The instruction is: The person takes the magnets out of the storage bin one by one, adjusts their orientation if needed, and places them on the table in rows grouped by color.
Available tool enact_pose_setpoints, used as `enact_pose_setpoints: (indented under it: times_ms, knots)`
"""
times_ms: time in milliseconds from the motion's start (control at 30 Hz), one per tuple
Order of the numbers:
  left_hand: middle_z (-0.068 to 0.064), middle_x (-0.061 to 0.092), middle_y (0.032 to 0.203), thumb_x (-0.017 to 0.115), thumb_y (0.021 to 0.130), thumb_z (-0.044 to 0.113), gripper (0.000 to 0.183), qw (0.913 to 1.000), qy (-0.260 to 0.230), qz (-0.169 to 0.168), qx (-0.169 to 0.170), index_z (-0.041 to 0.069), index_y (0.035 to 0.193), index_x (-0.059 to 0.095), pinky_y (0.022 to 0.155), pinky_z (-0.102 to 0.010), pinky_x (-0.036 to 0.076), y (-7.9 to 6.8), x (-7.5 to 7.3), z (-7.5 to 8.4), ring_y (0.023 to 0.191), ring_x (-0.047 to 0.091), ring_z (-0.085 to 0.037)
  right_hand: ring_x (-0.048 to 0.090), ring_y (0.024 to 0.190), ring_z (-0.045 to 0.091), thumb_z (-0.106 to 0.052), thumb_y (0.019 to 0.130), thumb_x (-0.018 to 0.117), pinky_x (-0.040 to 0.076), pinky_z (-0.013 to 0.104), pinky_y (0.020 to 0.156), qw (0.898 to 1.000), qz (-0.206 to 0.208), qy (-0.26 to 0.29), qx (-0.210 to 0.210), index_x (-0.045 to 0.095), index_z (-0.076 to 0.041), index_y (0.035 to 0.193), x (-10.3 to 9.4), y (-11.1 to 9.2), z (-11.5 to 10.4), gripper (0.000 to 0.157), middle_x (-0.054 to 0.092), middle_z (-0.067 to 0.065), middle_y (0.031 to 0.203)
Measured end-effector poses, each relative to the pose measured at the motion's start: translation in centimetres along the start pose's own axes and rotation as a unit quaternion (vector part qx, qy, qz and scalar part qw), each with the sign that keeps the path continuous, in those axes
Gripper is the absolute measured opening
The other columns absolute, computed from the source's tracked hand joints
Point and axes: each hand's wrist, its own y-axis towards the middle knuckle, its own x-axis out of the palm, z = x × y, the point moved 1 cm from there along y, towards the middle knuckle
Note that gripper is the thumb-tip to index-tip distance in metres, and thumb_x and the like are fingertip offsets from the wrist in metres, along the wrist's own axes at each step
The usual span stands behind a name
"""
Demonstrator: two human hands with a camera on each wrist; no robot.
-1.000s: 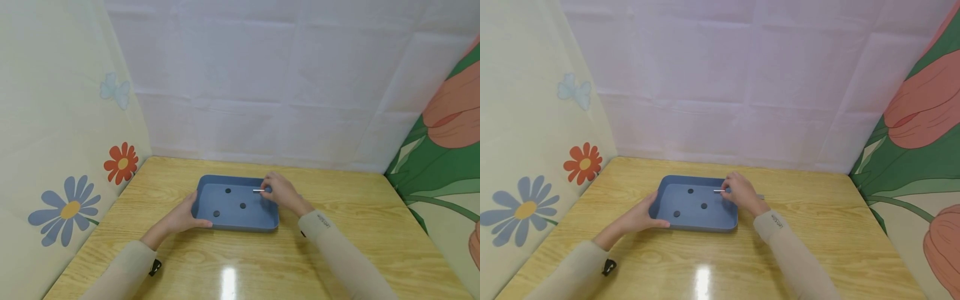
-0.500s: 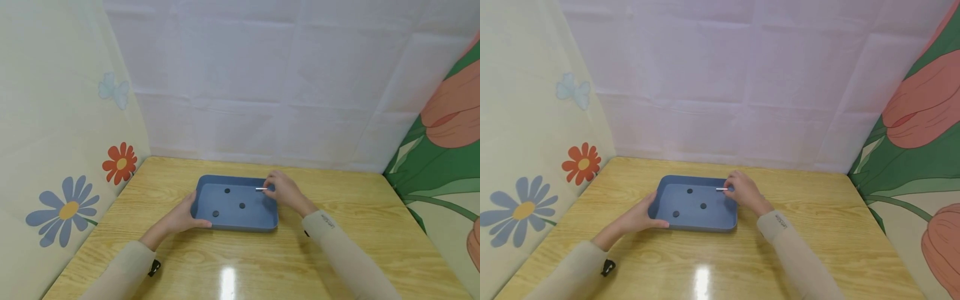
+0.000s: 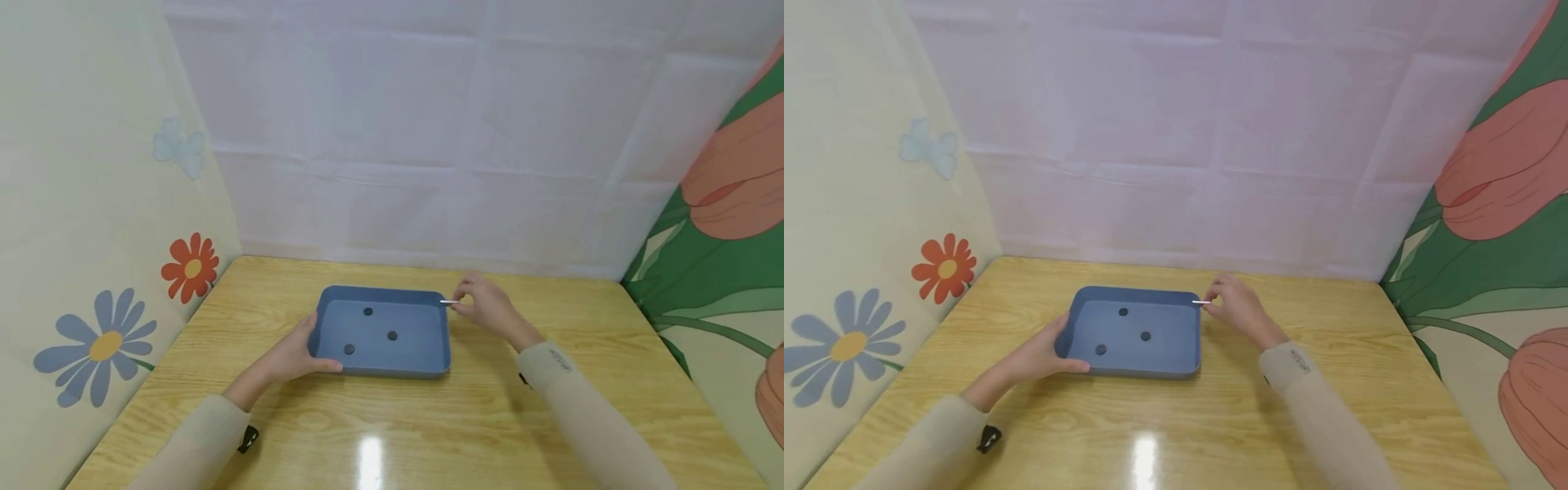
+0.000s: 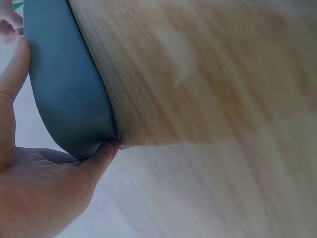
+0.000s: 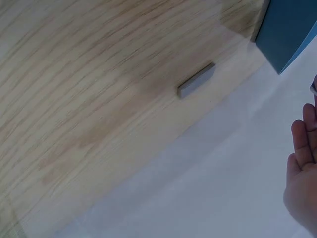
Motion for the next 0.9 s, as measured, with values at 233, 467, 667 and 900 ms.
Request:
enact_pose_setpoints:
  times_ms: [233, 467, 667, 900]
  knots:
    - [-0.025, 0.001, 0.160, 0.079, 0.069, 0.057, 0.131, 1.0000, 0.004, -0.001, 0.002, -0.001, 0.153, -0.003, 0.116, -0.061, 0.020, -0.1, -0.2, 0.1, 0.147, 0.009, -0.046, 0.061, 0.100, 0.027, -0.026, 0.086, 0.072, 0.052, 0.041, 0.081, 1.000, -0.012, -0.007, 0.022, 0.068, -0.019, 0.083, -1.0, -0.8, 1.9, 0.009, 0.061, 0.001, 0.100]
    - [-0.024, 0.001, 0.161, 0.079, 0.068, 0.057, 0.131, 1.0000, 0.000, -0.002, 0.003, -0.002, 0.153, -0.003, 0.117, -0.061, 0.020, -0.2, -0.2, 0.2, 0.147, 0.009, -0.046, 0.059, 0.099, 0.026, -0.025, 0.085, 0.073, 0.052, 0.043, 0.081, 0.999, -0.008, -0.018, 0.030, 0.069, -0.017, 0.085, -1.6, -1.7, 3.7, 0.009, 0.062, 0.003, 0.102]
    - [-0.025, 0.002, 0.160, 0.079, 0.068, 0.058, 0.132, 1.0000, 0.003, -0.001, 0.002, -0.002, 0.153, -0.002, 0.117, -0.061, 0.020, -0.1, -0.2, 0.1, 0.147, 0.009, -0.046, 0.059, 0.099, 0.027, -0.025, 0.086, 0.073, 0.052, 0.042, 0.078, 0.999, -0.003, -0.019, 0.037, 0.069, -0.017, 0.085, -2.1, -2.5, 4.8, 0.009, 0.061, 0.003, 0.101]
    - [-0.025, 0.003, 0.160, 0.079, 0.067, 0.059, 0.133, 1.0000, 0.002, 0.000, 0.003, -0.002, 0.153, -0.002, 0.116, -0.061, 0.020, -0.1, -0.1, 0.1, 0.147, 0.010, -0.046, 0.058, 0.097, 0.027, -0.024, 0.086, 0.072, 0.050, 0.042, 0.075, 0.999, -0.007, -0.007, 0.050, 0.069, -0.017, 0.085, -2.7, -3.4, 6.0, 0.008, 0.059, 0.004, 0.100]
